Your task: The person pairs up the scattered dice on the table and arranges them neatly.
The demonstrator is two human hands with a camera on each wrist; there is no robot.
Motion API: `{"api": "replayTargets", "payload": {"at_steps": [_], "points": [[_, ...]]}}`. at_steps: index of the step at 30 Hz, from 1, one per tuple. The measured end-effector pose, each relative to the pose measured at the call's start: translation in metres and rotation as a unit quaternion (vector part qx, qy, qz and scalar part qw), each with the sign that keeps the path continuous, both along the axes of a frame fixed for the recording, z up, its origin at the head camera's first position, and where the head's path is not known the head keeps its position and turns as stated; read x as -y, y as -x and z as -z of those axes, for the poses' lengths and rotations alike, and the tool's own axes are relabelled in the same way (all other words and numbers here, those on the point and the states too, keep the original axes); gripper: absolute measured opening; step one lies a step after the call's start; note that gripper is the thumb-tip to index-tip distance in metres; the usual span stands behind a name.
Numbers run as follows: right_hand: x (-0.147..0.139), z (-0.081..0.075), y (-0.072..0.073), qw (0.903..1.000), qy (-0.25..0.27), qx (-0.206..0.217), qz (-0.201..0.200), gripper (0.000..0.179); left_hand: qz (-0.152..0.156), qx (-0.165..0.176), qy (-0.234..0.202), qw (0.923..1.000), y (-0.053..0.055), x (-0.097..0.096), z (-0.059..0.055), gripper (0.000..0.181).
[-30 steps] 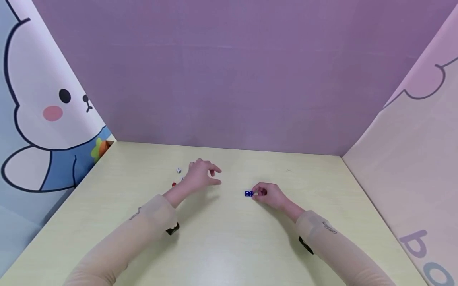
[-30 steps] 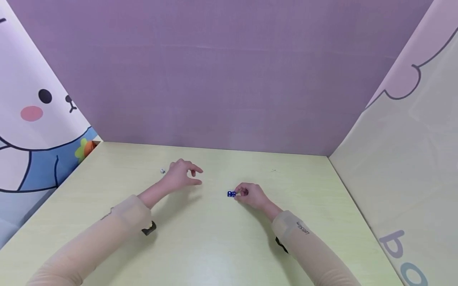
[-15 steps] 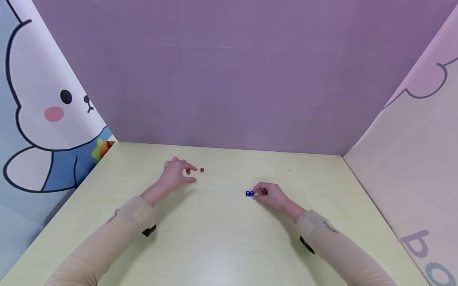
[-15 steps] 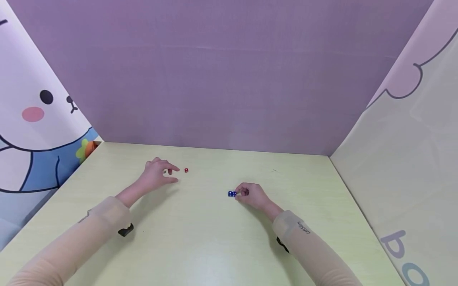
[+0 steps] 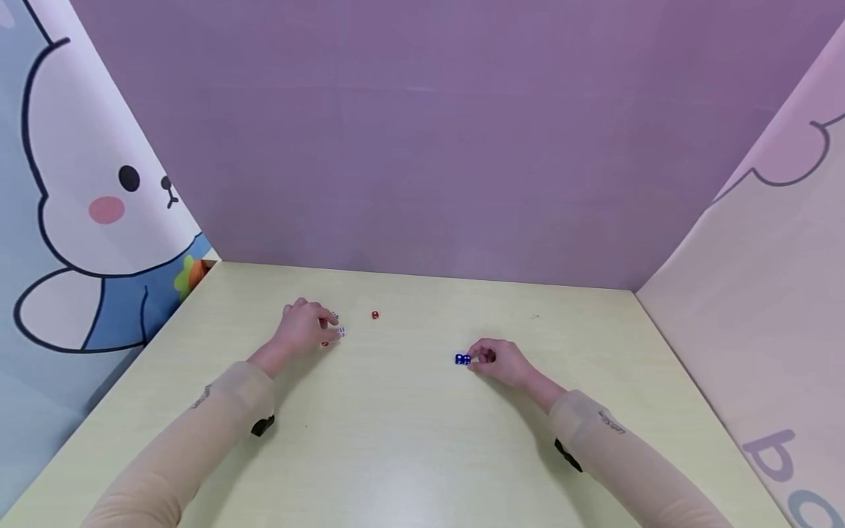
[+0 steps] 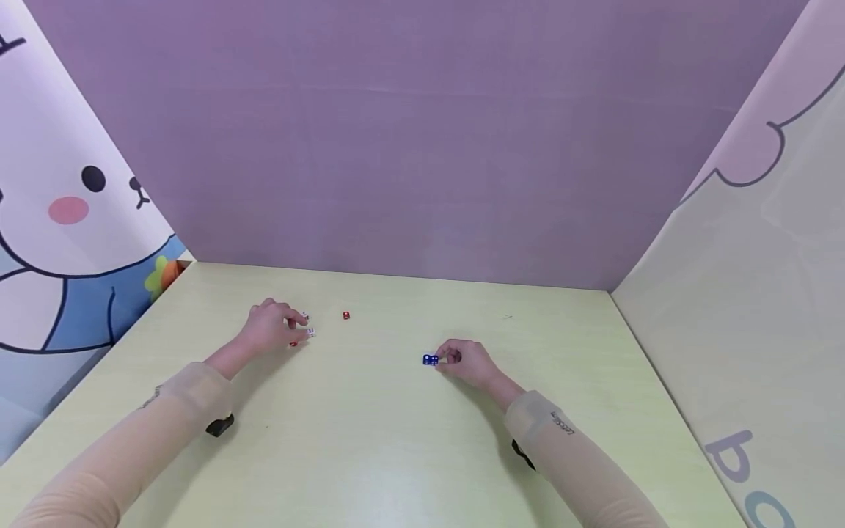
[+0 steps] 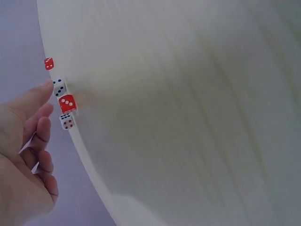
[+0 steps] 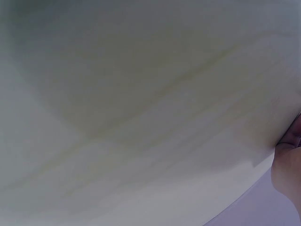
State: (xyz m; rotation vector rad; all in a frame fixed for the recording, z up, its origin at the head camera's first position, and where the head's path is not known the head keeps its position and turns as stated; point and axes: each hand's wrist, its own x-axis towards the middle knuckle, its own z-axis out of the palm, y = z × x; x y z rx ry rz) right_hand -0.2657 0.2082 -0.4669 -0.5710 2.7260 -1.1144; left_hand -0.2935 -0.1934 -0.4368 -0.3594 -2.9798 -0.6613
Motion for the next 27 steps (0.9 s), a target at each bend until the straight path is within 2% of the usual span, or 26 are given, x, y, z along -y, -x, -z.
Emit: {"api": "replayTargets", "payload": {"at_steps": [13,20,27], "points": [[0.003,-0.002,-0.002,0.9999,-0.005,0.01,0.003,0.015,-0.009,-0.001,-0.001,1.0,0.004,-0.006,0.009,0.013],[0.002,-0.003,-0.004,0.9999,-0.003,0.011,0.009,0.015,0.019,-0.002,-0.017,0.9997,0.006,-0.016,0.007,0.01],[0.002,-0.004,-0.003,0.9999,-0.002,0.009,0.008,0.015,0.037,0.003,-0.016,0.9992,0.012,-0.029,0.01,0.01]]}}
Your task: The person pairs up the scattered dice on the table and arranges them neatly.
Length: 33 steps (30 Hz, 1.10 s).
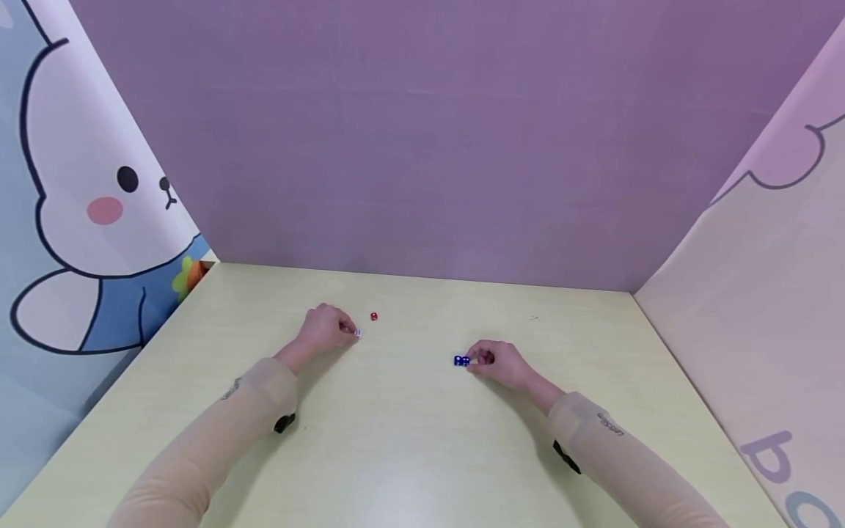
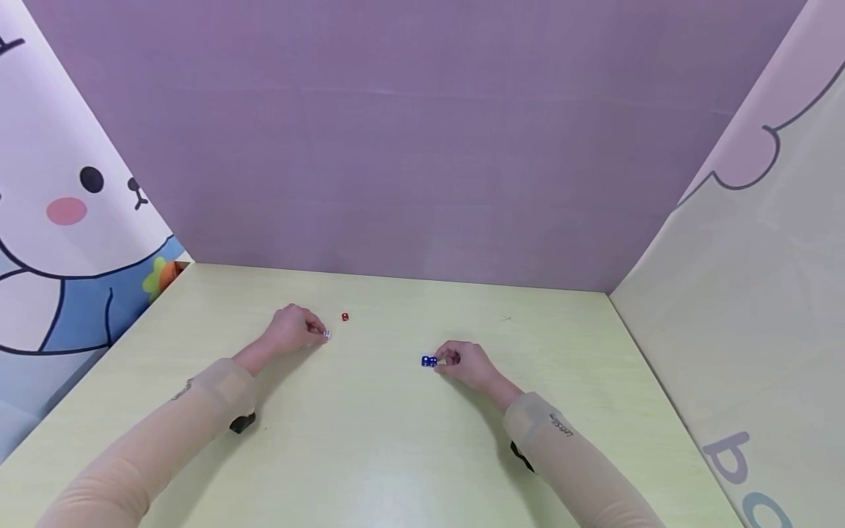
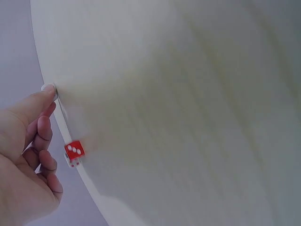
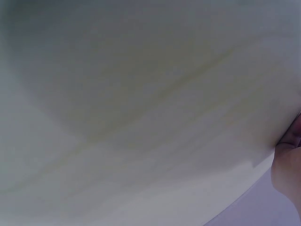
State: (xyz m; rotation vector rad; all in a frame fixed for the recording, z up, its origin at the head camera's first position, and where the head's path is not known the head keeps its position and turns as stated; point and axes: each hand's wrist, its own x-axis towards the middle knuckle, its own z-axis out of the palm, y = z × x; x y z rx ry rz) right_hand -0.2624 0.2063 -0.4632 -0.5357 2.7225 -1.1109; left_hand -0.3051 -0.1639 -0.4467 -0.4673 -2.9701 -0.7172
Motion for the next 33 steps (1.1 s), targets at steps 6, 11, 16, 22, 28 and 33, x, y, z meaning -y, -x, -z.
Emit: {"api": "replayTargets", "payload": {"at_steps": [6,11,16,22,28,33], "points": [[0.0,0.001,0.0,1.0,-0.003,0.002,0.004,0.016,0.013,0.002,0.011,0.9998,-0.002,-0.013,0.001,0.008],[0.0,0.001,-0.001,1.0,-0.004,0.001,0.007,0.015,0.026,0.012,0.006,0.9996,-0.009,-0.027,0.0,0.007],[-0.001,0.001,0.0,1.0,0.002,0.0,0.009,0.016,0.029,0.038,-0.01,0.9988,-0.017,-0.043,-0.003,0.009],[-0.003,0.0,-0.001,0.9999,0.004,0.01,0.013,0.02,0.015,0.07,-0.044,0.9965,-0.026,-0.057,0.0,0.012],[-0.009,-0.003,-0.005,0.9997,0.009,-0.004,0.024,0.023,0.0,0.106,-0.117,0.9874,-0.034,-0.069,0.006,0.013],[-0.013,-0.006,-0.01,0.9996,0.013,-0.001,0.024,0.021,-0.022,0.14,-0.143,0.9794,-0.039,-0.078,0.009,0.014]]}}
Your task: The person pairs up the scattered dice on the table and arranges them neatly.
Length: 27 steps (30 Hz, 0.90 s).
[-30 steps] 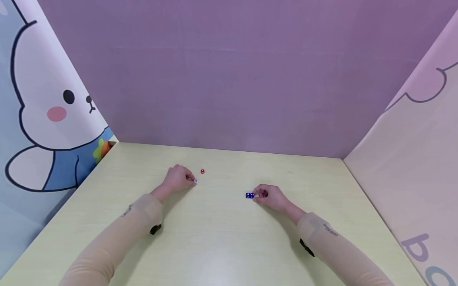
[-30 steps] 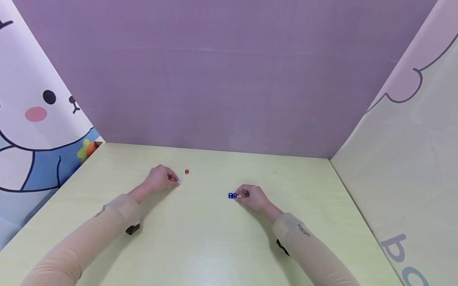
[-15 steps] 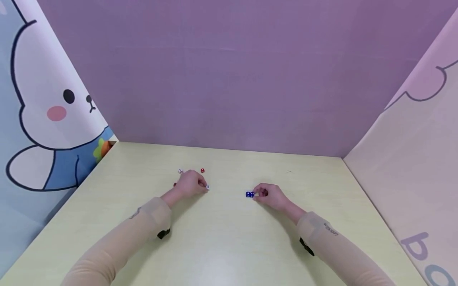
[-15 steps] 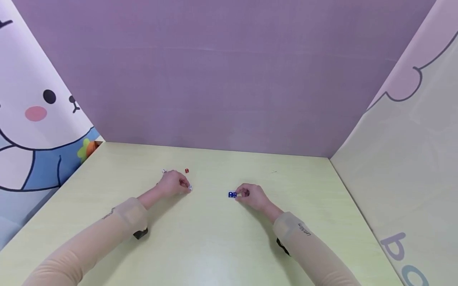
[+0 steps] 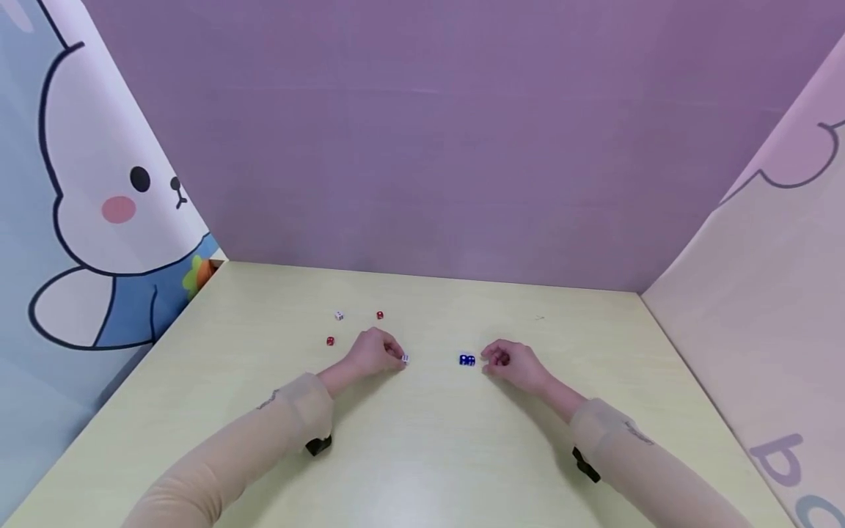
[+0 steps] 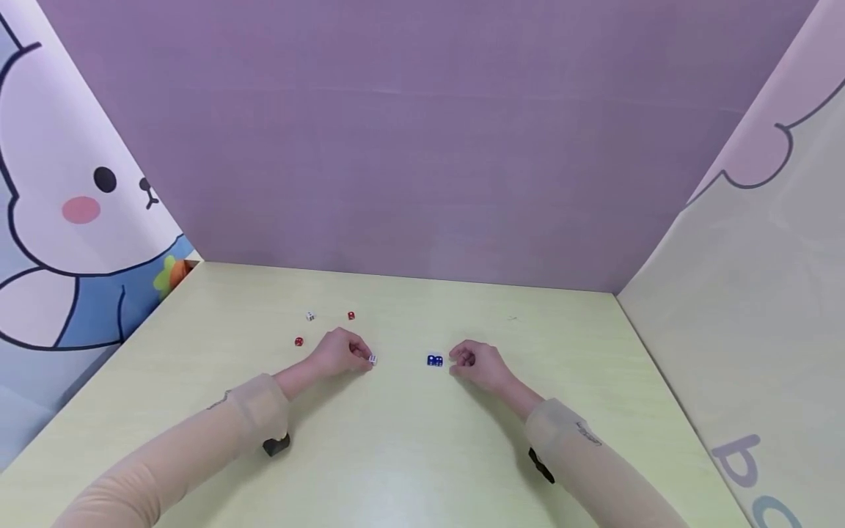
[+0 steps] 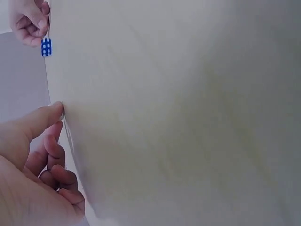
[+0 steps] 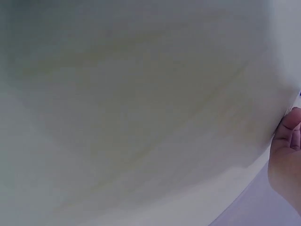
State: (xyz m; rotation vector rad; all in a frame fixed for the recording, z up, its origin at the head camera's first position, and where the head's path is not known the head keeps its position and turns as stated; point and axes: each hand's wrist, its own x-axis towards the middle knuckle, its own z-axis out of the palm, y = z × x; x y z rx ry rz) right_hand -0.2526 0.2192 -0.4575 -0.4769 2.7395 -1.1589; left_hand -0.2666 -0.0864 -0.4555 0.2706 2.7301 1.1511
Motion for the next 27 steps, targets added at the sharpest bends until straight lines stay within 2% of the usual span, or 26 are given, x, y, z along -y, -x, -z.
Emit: {"api": "replayTargets", "payload": {"at_steps": [3,8,20,27], "points": [[-0.001,-0.001,-0.004,0.9998,0.002,0.005,-0.018,0.021,0.002,0.006,-0.004,1.0,-0.004,-0.006,0.0,0.014],[-0.001,0.001,-0.009,0.9989,-0.002,0.001,-0.047,0.02,0.029,-0.001,-0.013,0.9995,-0.012,-0.018,-0.003,0.014],[0.004,0.001,-0.018,0.999,0.014,-0.002,-0.041,0.017,0.059,-0.005,0.001,0.9983,-0.022,-0.049,-0.006,0.014],[0.009,0.0,-0.02,0.9982,0.017,-0.013,-0.056,0.016,0.064,-0.011,0.007,0.9979,-0.025,-0.069,-0.005,0.014]]}}
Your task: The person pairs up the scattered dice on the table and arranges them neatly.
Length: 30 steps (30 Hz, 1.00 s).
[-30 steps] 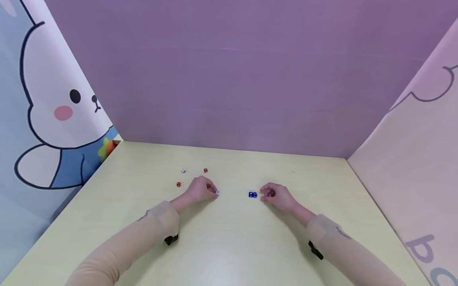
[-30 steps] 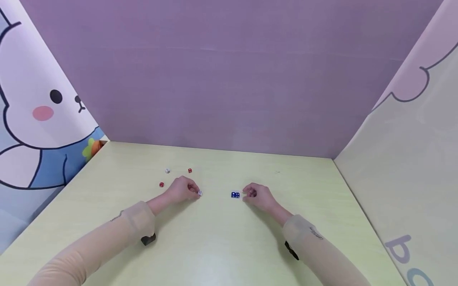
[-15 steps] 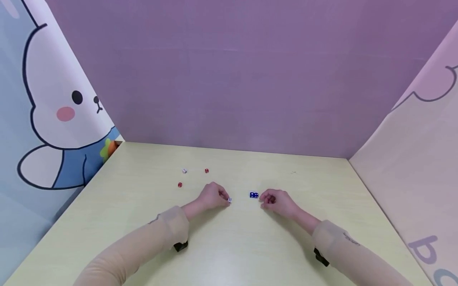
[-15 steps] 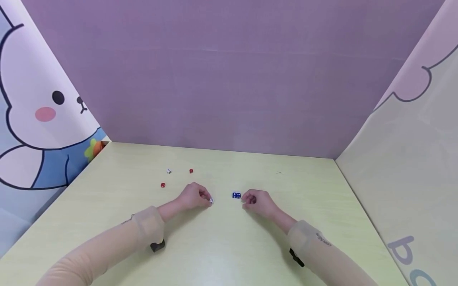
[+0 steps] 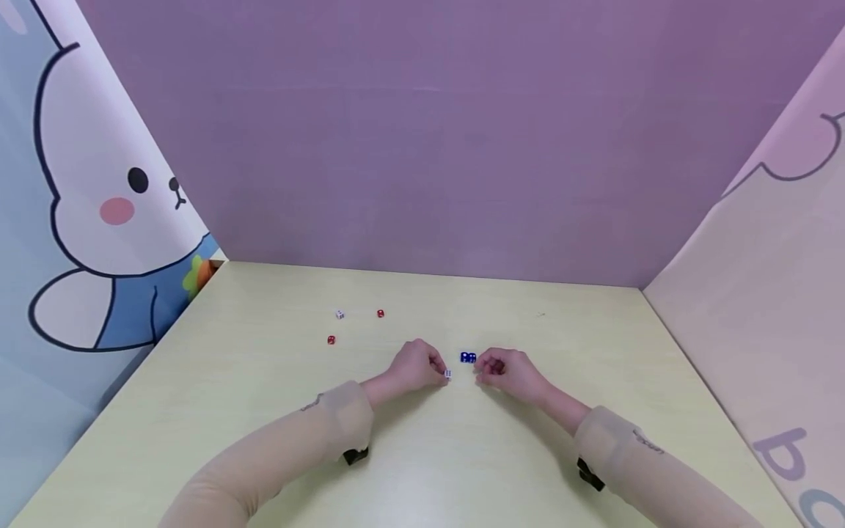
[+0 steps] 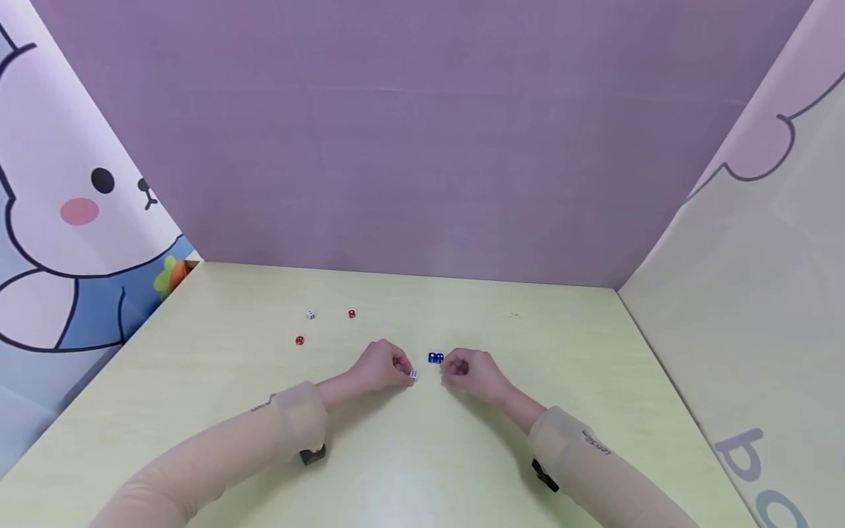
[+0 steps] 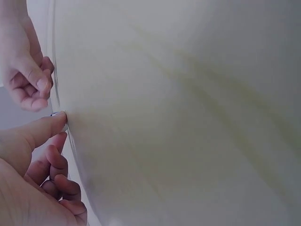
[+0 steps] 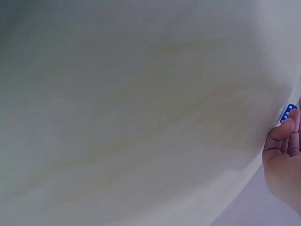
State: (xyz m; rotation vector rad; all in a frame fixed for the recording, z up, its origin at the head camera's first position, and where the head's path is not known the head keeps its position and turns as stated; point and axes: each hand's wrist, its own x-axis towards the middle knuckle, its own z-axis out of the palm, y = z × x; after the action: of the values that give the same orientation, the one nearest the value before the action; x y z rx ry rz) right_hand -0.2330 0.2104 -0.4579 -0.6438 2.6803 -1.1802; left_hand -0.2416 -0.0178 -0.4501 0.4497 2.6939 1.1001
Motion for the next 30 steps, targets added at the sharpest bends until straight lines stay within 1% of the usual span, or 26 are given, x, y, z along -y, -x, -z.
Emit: {"api": "replayTargets", "payload": {"at_steps": [7,13,17,23,30], "points": [[0.002,0.0,0.0,1.0,-0.006,-0.006,-0.001,0.016,0.01,-0.01,0.0,0.9999,0.002,-0.017,0.0,0.013],[0.001,0.0,0.001,0.9999,-0.011,-0.008,0.004,0.016,0.021,-0.017,0.011,0.9996,0.001,-0.03,-0.004,0.012],[0.0,0.0,0.002,0.9999,-0.007,-0.013,-0.006,0.015,0.018,-0.016,0.016,0.9996,0.0,-0.038,-0.006,0.013],[0.0,0.001,0.004,0.9996,-0.003,-0.023,-0.014,0.014,0.014,-0.029,0.016,0.9993,0.001,-0.045,-0.005,0.012],[0.002,0.003,0.004,0.9993,-0.01,-0.032,-0.017,0.012,0.01,-0.038,0.017,0.9991,0.002,-0.045,-0.004,0.014]]}}
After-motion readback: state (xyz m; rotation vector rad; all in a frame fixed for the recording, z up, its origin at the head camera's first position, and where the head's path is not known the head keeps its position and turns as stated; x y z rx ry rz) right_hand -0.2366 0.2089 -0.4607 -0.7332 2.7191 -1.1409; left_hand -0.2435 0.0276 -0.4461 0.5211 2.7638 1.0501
